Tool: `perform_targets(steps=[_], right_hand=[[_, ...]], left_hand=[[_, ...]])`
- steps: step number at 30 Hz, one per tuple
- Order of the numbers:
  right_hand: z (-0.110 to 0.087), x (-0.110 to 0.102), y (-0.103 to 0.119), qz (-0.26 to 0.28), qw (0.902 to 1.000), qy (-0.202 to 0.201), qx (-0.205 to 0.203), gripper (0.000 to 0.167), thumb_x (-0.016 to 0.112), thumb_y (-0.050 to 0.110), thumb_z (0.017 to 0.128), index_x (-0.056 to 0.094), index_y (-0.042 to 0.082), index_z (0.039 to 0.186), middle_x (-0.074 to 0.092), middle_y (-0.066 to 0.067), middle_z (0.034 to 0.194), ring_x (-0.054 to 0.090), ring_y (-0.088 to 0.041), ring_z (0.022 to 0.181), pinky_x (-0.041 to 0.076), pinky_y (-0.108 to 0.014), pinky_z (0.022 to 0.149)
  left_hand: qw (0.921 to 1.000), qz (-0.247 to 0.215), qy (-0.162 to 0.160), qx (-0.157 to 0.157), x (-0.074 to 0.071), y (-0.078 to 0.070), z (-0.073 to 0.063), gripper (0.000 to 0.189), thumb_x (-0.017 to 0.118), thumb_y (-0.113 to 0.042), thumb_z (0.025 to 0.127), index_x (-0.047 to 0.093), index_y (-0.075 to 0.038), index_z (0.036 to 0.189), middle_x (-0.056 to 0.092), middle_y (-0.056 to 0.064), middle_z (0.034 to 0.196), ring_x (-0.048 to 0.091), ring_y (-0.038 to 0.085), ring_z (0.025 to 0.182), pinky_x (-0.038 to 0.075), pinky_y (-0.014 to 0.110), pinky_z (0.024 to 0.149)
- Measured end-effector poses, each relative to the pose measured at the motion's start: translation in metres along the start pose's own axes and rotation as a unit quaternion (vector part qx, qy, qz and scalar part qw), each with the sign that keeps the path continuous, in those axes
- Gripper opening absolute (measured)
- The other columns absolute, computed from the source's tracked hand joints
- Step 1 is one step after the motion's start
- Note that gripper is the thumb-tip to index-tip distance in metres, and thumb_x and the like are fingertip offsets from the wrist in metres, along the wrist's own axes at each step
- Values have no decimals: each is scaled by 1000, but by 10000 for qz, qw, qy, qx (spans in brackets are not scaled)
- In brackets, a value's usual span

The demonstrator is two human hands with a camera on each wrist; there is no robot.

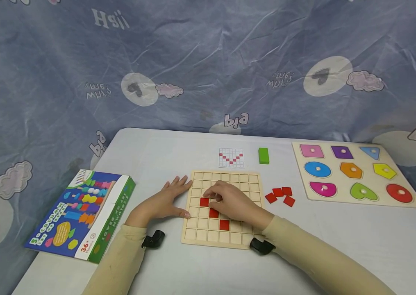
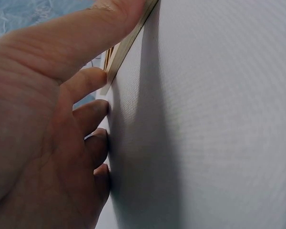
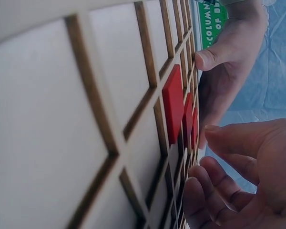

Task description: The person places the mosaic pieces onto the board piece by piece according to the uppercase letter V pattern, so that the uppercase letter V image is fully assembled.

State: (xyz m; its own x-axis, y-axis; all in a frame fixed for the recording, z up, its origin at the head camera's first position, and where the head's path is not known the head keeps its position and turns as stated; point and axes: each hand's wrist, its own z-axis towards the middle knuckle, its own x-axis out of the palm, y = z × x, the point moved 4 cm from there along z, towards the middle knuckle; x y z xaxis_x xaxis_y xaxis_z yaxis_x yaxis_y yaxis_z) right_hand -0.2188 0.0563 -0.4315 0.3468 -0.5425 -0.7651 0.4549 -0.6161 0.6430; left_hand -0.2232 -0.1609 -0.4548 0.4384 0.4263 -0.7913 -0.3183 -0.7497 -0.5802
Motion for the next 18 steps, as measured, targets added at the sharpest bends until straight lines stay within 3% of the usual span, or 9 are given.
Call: perform_targets(steps=[18], right_hand=[[-29,-23,-13,79,9992,-324,199,22,74,15,93,75,17,114,65,8,98,59,-12,85,52,-28,76]], left_hand=[[10000,-11,-46,8,-1,-2,-2,110,88,-43,74,30,-9,161,15,16,169,3,37,156,3,54,126]])
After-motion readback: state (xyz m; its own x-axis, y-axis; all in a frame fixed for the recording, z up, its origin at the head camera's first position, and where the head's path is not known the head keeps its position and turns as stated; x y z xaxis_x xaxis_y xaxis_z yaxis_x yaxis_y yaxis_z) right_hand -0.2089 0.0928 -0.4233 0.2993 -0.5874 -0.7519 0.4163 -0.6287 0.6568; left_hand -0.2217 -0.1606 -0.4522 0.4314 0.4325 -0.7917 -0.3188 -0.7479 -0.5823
